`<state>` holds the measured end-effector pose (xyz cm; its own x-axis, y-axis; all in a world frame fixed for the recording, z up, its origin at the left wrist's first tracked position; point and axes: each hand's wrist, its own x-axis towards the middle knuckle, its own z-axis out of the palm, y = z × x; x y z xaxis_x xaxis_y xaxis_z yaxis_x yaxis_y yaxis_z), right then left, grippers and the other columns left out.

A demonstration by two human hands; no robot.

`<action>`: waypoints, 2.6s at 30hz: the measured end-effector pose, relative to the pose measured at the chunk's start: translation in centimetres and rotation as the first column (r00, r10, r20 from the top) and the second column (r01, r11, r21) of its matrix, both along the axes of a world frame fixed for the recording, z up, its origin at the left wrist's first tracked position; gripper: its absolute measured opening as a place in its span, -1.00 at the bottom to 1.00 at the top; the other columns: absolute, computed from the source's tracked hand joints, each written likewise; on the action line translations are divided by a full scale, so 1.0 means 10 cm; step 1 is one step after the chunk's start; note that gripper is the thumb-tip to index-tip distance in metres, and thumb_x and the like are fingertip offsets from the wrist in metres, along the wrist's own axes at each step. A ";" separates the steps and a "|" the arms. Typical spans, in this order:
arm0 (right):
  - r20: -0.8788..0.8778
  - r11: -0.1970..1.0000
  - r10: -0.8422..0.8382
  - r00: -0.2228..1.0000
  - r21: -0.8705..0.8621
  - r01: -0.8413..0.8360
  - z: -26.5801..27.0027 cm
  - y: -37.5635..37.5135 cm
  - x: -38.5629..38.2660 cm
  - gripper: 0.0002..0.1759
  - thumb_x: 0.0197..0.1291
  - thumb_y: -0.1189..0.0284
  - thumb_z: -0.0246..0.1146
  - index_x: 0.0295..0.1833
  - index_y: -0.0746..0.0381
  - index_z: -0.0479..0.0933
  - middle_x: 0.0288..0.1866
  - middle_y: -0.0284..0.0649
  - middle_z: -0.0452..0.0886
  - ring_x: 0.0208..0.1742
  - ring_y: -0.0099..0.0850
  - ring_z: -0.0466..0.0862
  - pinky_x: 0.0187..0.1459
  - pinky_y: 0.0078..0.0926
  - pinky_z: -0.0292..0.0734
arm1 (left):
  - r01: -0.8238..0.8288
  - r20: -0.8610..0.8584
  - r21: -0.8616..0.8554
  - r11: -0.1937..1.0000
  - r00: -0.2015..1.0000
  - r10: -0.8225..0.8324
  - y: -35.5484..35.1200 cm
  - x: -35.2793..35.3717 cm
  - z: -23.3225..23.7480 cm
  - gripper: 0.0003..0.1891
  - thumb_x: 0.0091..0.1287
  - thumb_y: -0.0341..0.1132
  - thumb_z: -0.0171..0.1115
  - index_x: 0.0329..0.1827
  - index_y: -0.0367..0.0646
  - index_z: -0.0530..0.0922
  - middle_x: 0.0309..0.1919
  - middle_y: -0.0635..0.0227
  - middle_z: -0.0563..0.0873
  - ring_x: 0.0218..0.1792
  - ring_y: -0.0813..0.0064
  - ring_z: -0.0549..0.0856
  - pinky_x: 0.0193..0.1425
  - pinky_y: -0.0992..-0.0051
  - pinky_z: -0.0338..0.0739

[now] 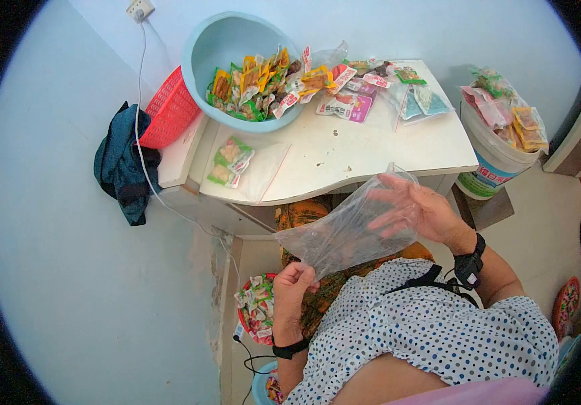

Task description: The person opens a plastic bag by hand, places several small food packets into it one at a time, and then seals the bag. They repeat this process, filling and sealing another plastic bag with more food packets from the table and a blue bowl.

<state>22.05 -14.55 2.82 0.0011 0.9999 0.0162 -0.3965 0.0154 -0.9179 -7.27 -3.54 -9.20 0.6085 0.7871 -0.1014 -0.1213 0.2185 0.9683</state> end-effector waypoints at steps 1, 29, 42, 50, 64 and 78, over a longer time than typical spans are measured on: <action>-0.007 1.000 0.024 1.000 -0.015 -0.024 -0.01 0.00 0.00 -0.16 0.43 -0.11 -0.06 0.60 0.16 -0.05 0.51 0.01 0.25 0.09 0.02 0.67 0.10 -0.10 0.59 | -0.001 0.007 0.029 1.000 1.000 0.001 0.00 0.01 0.02 -0.79 0.43 -0.23 0.21 -0.23 -0.20 0.63 -0.33 0.40 0.72 -0.35 0.58 0.64 -0.24 0.55 0.53; 0.154 0.934 0.335 0.930 -0.185 -0.306 -0.10 -0.06 -0.05 -0.32 0.50 0.00 -0.12 0.47 0.29 0.25 0.20 0.09 0.58 -0.23 -0.14 0.77 -0.09 -0.24 0.69 | -0.505 0.184 -0.012 0.863 0.847 0.498 0.15 0.23 0.24 -0.66 0.54 -0.06 0.04 -0.24 -0.16 0.54 -0.54 0.47 0.59 -0.55 0.65 0.51 -0.47 0.62 0.37; 0.096 0.989 0.141 0.985 -0.064 -0.135 -0.10 -0.02 -0.03 -0.32 0.52 0.02 -0.16 0.54 0.25 0.10 0.19 0.12 0.57 -0.22 -0.08 0.76 -0.15 -0.25 0.72 | -0.486 0.078 -0.004 0.874 0.871 0.484 -0.01 0.24 0.05 -0.87 0.42 -0.31 0.26 -0.27 -0.17 0.58 -0.58 0.64 0.52 -0.62 0.83 0.36 -0.56 0.73 0.16; 0.162 0.983 0.169 0.972 -0.094 -0.156 0.03 0.10 0.03 -0.35 0.52 0.07 -0.09 0.53 0.23 0.14 0.29 0.05 0.51 -0.21 -0.14 0.76 -0.16 -0.27 0.72 | -0.591 0.140 0.118 0.798 0.805 0.576 0.29 0.22 0.27 -0.87 0.41 -0.32 0.27 -0.22 -0.20 0.60 -0.53 0.65 0.51 -0.54 0.84 0.37 -0.48 0.74 0.20; 0.161 0.921 0.336 0.928 0.151 -0.359 0.09 0.69 -0.70 -0.20 0.48 -0.01 -0.04 0.60 0.23 -0.08 0.53 -0.14 0.20 0.47 -0.27 0.31 0.44 -0.23 0.21 | -0.310 0.094 0.887 0.342 0.846 0.525 -0.14 0.67 0.92 -0.52 0.29 -0.31 0.35 0.22 -0.30 0.46 -0.20 0.23 0.61 -0.29 0.43 0.61 -0.24 0.50 0.54; 0.106 0.920 0.288 0.952 0.247 -0.305 -0.06 0.73 -0.86 -0.24 0.46 0.00 -0.01 0.56 0.25 0.07 0.57 -0.22 0.13 0.52 -0.34 0.17 0.51 -0.35 0.00 | -0.319 0.127 0.919 0.232 0.796 0.591 -0.09 0.78 0.93 -0.58 0.18 -0.50 0.23 0.14 -0.32 0.46 -0.25 0.09 0.55 -0.31 0.18 0.59 -0.31 0.35 0.49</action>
